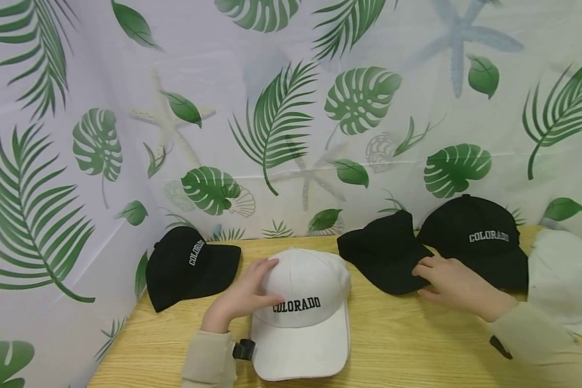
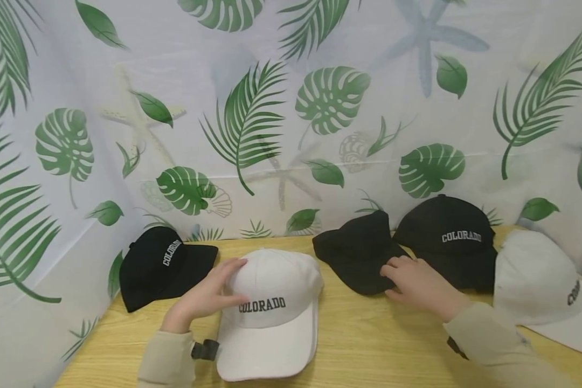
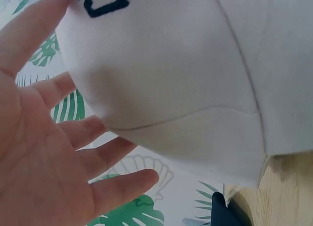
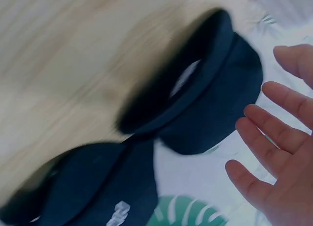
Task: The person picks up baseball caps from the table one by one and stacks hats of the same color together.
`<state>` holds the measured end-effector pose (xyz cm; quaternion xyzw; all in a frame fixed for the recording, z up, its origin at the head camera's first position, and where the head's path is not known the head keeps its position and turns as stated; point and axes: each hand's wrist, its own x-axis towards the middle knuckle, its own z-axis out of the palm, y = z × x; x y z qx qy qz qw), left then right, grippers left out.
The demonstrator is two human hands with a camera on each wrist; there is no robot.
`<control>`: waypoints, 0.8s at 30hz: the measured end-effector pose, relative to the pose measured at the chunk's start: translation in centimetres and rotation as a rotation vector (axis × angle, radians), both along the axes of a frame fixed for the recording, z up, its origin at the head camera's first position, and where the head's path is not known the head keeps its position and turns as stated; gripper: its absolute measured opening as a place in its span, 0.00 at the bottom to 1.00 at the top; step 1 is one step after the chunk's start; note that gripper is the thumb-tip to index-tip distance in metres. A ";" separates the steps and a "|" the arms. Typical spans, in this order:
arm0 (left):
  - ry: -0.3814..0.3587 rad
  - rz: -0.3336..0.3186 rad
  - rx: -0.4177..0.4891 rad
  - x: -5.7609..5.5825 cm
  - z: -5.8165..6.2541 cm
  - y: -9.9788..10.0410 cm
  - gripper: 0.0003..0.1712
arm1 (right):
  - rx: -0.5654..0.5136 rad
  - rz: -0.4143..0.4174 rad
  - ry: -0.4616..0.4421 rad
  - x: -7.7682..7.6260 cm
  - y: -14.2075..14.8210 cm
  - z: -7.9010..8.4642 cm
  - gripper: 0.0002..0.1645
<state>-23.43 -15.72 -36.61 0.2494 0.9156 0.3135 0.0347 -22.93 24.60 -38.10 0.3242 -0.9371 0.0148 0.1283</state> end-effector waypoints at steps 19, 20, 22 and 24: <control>-0.004 0.040 0.008 -0.2 0.2 -1.3 0.37 | 0.363 -0.342 -0.032 -0.3 12.2 -1.0 0.15; -0.004 0.041 0.008 -0.2 0.2 -1.3 0.37 | 0.375 -0.353 -0.032 -0.3 12.7 -1.1 0.15; -0.006 0.042 0.007 -0.2 0.1 -1.4 0.37 | 0.394 -0.363 -0.030 -0.3 13.4 -1.3 0.13; -0.008 0.041 0.006 -0.3 0.1 -1.4 0.36 | 0.406 -0.370 -0.041 -0.2 13.9 -1.4 0.13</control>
